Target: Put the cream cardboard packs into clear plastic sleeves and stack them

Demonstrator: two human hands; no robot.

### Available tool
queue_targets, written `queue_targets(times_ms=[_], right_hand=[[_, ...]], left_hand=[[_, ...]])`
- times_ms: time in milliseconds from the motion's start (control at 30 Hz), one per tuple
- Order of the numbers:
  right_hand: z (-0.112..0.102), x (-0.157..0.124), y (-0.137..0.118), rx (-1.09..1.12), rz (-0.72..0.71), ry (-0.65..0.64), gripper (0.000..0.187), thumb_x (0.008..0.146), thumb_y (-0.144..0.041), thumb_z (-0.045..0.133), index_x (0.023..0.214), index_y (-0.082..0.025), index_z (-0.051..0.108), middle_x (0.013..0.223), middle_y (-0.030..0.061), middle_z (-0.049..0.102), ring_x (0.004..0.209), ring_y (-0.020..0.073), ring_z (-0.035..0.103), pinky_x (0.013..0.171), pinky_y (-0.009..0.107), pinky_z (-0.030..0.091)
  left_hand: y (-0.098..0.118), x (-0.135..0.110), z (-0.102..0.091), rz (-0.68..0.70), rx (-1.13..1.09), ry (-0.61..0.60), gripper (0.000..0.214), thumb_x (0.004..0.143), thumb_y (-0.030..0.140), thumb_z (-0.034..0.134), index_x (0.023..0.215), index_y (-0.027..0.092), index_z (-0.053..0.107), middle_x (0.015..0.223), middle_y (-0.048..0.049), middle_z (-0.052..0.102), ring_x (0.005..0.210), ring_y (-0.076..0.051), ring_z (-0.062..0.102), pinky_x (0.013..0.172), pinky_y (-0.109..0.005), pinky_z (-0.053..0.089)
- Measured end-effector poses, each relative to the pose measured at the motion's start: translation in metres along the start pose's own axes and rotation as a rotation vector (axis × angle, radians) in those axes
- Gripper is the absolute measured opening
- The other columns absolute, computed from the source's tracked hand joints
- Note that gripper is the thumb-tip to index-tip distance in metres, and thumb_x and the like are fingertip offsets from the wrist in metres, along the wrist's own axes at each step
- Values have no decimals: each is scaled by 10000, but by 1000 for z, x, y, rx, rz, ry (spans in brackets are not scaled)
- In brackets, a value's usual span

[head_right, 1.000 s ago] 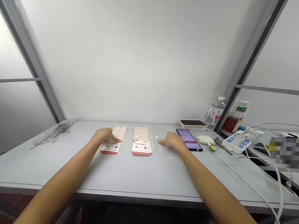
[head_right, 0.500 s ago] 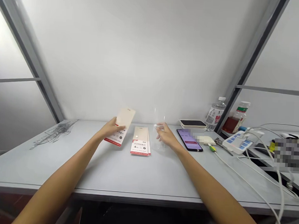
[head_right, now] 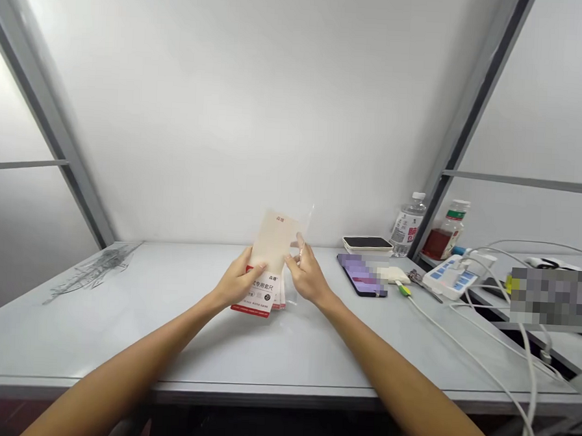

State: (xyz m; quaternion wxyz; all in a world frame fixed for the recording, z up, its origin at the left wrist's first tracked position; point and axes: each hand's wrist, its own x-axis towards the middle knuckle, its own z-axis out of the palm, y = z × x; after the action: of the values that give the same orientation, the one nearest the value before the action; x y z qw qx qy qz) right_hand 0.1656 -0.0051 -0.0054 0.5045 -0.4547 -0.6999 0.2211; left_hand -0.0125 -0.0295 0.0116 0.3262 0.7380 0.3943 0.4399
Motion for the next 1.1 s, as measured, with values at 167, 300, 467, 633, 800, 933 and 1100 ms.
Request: queue_targets(times_ms=[167,300,467,633,800,933,1100], right_hand=[[-1,-5,-11,-97,-96,-41,576,901,-457,298,1419,-237,177,1267,116,427,990,228,527,901,448,417],[-2,-9,-16,-40,-194,-55,512,919,-412,267,1410,-275,217,1316,84,400,1051,222,498,970,452,361],[0,-13,-21,207,-189,-68,490,903,-435,318,1380,-330,284,1328,55,421,980,207,539,888,436,430],[0,-10,-21,559,-70,-112,502,882,-495,343,1358,-333,322,1380,36,398,1150,216,475,925,425,410],[-11,-6,-24,902,47,-156,460,905,-476,272,1348,-355,296,1365,24,425,1155,204,493,957,448,385],[-21,-3,-28,976,127,-166,464,901,-485,241,1350,-372,275,1348,24,445,1098,215,540,930,473,405],[-25,1,-27,902,253,-202,485,891,-488,256,1354,-347,281,1261,54,524,1029,210,581,884,456,448]], left_hand=[[4,-5,5,-17,131,42,314,862,408,371,1095,212,448,744,-24,645,586,-158,589,517,-259,421],[4,-5,7,-41,194,152,294,869,403,348,1069,211,443,698,-27,633,542,-164,575,487,-260,389],[1,0,1,-96,222,218,303,863,426,348,1063,216,434,702,-39,630,536,-180,572,477,-273,380],[-1,4,-4,-113,181,252,294,854,434,371,1043,218,435,765,-34,642,606,-174,591,524,-273,418],[-2,11,-9,-39,26,193,323,822,435,443,1040,198,469,967,-57,640,804,-182,617,663,-289,482],[-1,15,-18,-44,-112,74,417,802,433,485,1131,178,465,1049,-85,623,885,-195,610,723,-303,495],[-1,14,-21,-101,-191,-37,500,778,470,509,1179,178,443,1018,-83,633,794,-191,625,642,-295,508]])
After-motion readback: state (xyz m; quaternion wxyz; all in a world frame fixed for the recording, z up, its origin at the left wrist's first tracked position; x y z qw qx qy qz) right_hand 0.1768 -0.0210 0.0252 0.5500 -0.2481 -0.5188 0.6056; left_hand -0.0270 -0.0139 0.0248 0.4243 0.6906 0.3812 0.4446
